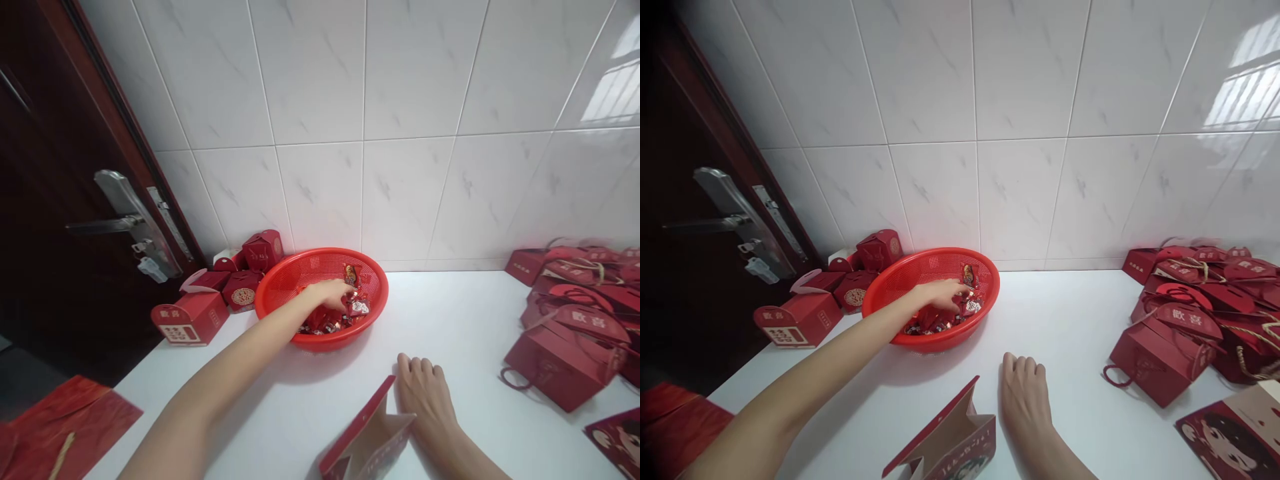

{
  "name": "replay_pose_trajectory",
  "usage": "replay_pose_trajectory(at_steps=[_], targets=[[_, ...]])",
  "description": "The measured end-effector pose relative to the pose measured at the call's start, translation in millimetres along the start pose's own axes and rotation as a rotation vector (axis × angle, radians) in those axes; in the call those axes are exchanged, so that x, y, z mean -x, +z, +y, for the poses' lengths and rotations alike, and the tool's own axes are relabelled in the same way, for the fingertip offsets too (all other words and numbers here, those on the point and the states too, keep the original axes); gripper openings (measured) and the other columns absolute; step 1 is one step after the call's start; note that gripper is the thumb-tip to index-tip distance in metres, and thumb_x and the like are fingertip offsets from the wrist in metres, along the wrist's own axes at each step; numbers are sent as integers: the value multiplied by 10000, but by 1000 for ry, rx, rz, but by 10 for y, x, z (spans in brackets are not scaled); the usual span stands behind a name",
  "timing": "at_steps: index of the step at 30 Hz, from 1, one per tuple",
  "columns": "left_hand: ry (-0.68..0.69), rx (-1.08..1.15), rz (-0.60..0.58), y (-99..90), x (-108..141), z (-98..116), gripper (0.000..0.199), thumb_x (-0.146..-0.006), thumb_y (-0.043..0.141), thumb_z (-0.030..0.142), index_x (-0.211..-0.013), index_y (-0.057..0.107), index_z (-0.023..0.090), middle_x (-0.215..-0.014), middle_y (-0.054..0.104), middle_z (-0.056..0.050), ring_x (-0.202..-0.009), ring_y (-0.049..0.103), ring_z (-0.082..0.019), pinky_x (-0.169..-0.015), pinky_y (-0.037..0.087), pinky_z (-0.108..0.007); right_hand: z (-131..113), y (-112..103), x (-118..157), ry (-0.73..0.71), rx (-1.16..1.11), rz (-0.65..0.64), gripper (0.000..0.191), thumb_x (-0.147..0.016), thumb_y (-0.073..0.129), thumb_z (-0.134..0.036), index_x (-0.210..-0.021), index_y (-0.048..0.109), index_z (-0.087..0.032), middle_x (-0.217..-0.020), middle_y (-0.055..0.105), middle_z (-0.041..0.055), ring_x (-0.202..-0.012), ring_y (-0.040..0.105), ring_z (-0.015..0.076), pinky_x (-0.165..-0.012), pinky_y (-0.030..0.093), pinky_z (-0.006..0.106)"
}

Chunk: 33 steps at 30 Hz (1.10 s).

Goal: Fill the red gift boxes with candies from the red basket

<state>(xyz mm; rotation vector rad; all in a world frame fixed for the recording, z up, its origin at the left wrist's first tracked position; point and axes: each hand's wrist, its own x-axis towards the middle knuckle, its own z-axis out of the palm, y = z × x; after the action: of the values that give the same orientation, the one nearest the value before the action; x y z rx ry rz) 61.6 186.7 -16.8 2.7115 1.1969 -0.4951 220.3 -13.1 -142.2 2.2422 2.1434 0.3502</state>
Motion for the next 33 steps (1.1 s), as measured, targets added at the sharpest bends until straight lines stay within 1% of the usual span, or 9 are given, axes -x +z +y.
replay_pose_trajectory(at_steps=[6, 11, 13, 16, 21, 23, 26, 29, 33], targets=[[-203, -116, -26, -62, 14, -197, 401, -694, 734, 213, -1094, 718, 224, -1152, 732, -137, -1035, 692, -323, -803, 539, -346, 5, 44, 16, -23, 44, 31, 203, -853, 476, 2, -906, 580, -164, -831, 631, 106, -758, 600, 271, -657, 317, 373], [-198, -89, -94, -73, -5, -279, 300, -660, 762, 255, -959, 755, 238, -948, 778, -65, -900, 718, -260, -757, 537, -286, 23, 67, 10, -29, 11, 19, 188, -854, 476, -14, -900, 572, -169, -834, 625, 108, -760, 589, 287, -651, 295, 381], [-132, -44, -88, -85, -21, -262, 385, -665, 781, 363, -1031, 749, 249, -993, 775, -58, -930, 709, -256, -775, 535, -282, 31, 74, 10, -33, 9, 36, 189, -846, 477, -10, -888, 566, -171, -823, 620, 107, -752, 583, 289, -650, 288, 382], [-16, 84, -57, -101, -51, -197, 715, -635, 800, 516, -1294, 645, 287, -1233, 713, -83, -1115, 650, -313, -895, 521, -348, 40, 90, 19, -43, 37, 71, 218, -825, 472, 16, -883, 561, -173, -810, 613, 99, -740, 577, 281, -648, 279, 377], [-31, 122, -39, -35, -110, 11, 1065, -522, 843, 611, -1478, 447, 359, -1543, 439, -135, -1356, 449, -428, -1019, 458, -496, 45, 143, 38, -56, 63, 109, 219, -821, 481, 17, -868, 556, -183, -813, 609, 87, -729, 558, 259, -652, 272, 374], [6, 69, -39, 10, -139, 101, 1013, -511, 865, 567, -1434, 508, 348, -1546, 402, -153, -1346, 451, -444, -1019, 457, -511, 51, 158, 35, -64, 56, 119, 220, -822, 483, 14, -881, 560, -184, -813, 607, 85, -730, 555, 259, -658, 273, 372], [58, -17, -8, 31, -177, 158, 741, -620, 827, 495, -1307, 633, 297, -1429, 494, -155, -1254, 546, -406, -995, 484, -471, 68, 152, 20, -69, 22, 90, 223, -834, 469, 11, -889, 564, -184, -786, 598, 80, -717, 556, 260, -656, 271, 364], [28, -53, 53, -12, -190, 90, 451, -744, 745, 371, -1172, 708, 233, -1268, 616, -154, -1121, 635, -370, -917, 525, -435, 86, 131, 7, -65, -10, 54, 214, -846, 462, 3, -876, 558, -186, -768, 598, 78, -705, 561, 258, -653, 271, 355], [-65, -21, 90, -75, -146, -104, 305, -754, 697, 213, -1055, 735, 196, -1120, 705, -156, -1032, 675, -365, -830, 539, -421, 122, 136, -8, -63, -45, 63, 194, -842, 475, -14, -881, 550, -189, -747, 612, 70, -705, 578, 251, -661, 278, 348]])
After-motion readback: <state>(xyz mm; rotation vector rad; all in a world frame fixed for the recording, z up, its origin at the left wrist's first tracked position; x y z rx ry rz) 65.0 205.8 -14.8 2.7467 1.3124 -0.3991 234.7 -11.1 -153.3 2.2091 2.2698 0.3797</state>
